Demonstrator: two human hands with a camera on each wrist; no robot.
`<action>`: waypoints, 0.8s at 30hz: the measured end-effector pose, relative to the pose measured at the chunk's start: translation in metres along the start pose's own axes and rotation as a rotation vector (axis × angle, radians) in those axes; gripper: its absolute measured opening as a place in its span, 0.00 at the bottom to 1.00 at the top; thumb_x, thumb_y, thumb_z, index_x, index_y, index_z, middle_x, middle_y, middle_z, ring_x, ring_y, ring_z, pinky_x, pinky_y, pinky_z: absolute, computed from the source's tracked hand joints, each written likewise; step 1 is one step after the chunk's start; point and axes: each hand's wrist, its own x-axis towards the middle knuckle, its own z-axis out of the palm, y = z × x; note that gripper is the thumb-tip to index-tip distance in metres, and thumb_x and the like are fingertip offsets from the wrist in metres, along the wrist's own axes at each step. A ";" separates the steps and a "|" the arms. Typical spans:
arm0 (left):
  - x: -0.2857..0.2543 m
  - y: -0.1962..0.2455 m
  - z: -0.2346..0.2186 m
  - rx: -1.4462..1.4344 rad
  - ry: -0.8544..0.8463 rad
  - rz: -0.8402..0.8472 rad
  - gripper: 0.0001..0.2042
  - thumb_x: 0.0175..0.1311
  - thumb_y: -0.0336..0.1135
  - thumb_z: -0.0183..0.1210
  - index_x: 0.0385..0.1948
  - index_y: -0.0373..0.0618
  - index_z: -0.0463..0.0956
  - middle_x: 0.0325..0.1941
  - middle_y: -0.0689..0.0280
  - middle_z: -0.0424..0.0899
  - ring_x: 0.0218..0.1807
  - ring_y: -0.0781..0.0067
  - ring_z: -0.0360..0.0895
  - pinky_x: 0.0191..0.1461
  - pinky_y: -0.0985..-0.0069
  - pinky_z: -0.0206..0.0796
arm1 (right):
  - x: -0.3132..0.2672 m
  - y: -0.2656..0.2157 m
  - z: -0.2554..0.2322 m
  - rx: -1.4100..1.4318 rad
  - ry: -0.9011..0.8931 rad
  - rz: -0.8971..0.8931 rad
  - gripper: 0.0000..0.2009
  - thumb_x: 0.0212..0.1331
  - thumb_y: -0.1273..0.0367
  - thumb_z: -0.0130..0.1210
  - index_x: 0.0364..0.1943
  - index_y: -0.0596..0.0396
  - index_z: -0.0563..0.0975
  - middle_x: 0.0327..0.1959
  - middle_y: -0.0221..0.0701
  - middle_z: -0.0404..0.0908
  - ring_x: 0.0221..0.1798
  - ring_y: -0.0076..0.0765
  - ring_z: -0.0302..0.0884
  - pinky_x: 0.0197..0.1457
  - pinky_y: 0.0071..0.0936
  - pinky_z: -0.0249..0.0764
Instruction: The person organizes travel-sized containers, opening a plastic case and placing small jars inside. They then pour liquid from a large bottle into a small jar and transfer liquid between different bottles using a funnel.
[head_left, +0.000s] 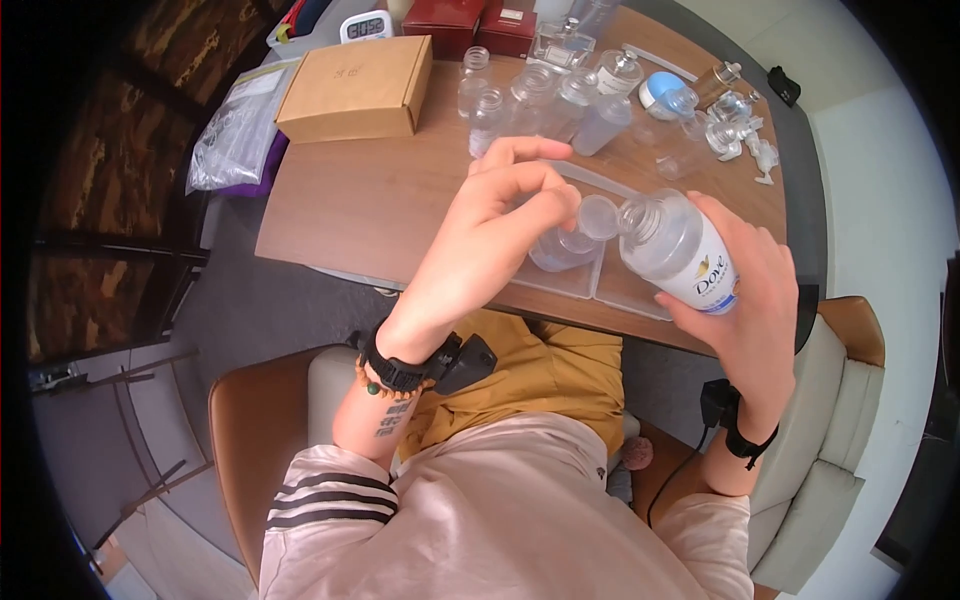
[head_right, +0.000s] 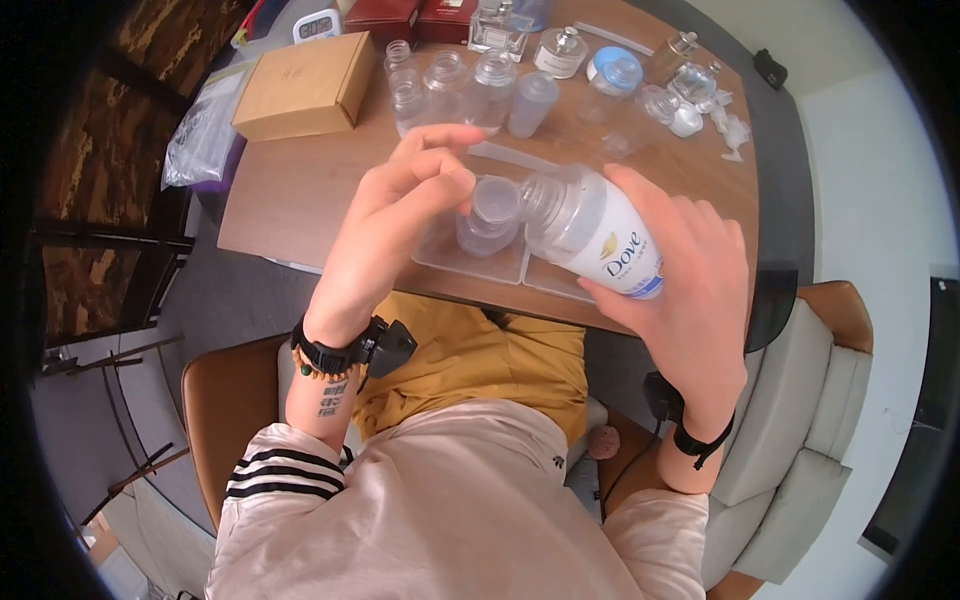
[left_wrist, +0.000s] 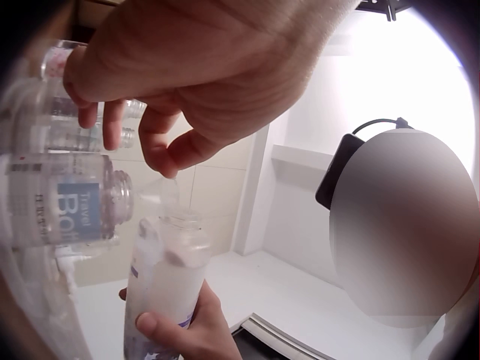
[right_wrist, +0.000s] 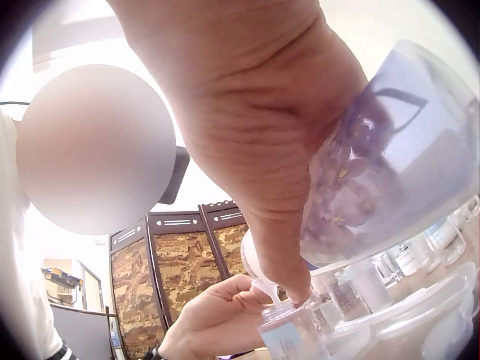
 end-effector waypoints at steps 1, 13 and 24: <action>0.000 0.002 0.000 -0.021 -0.003 -0.017 0.11 0.70 0.39 0.62 0.31 0.43 0.85 0.67 0.55 0.75 0.73 0.60 0.65 0.76 0.62 0.52 | -0.001 0.001 0.003 0.071 0.012 0.009 0.41 0.38 0.69 0.79 0.66 0.47 0.80 0.44 0.30 0.83 0.45 0.42 0.77 0.50 0.36 0.65; -0.004 -0.003 0.003 -0.031 0.010 -0.006 0.11 0.75 0.35 0.61 0.30 0.42 0.82 0.65 0.60 0.77 0.69 0.67 0.67 0.72 0.67 0.55 | -0.020 0.056 0.027 0.765 0.499 0.359 0.38 0.51 0.66 0.78 0.67 0.59 0.72 0.56 0.36 0.84 0.59 0.35 0.80 0.66 0.36 0.75; -0.013 -0.003 0.005 -0.009 0.087 -0.055 0.08 0.76 0.31 0.59 0.33 0.42 0.82 0.64 0.63 0.74 0.65 0.72 0.67 0.70 0.69 0.55 | 0.011 0.133 0.034 0.863 0.549 0.390 0.32 0.57 0.68 0.78 0.65 0.62 0.75 0.59 0.38 0.85 0.61 0.32 0.83 0.65 0.35 0.79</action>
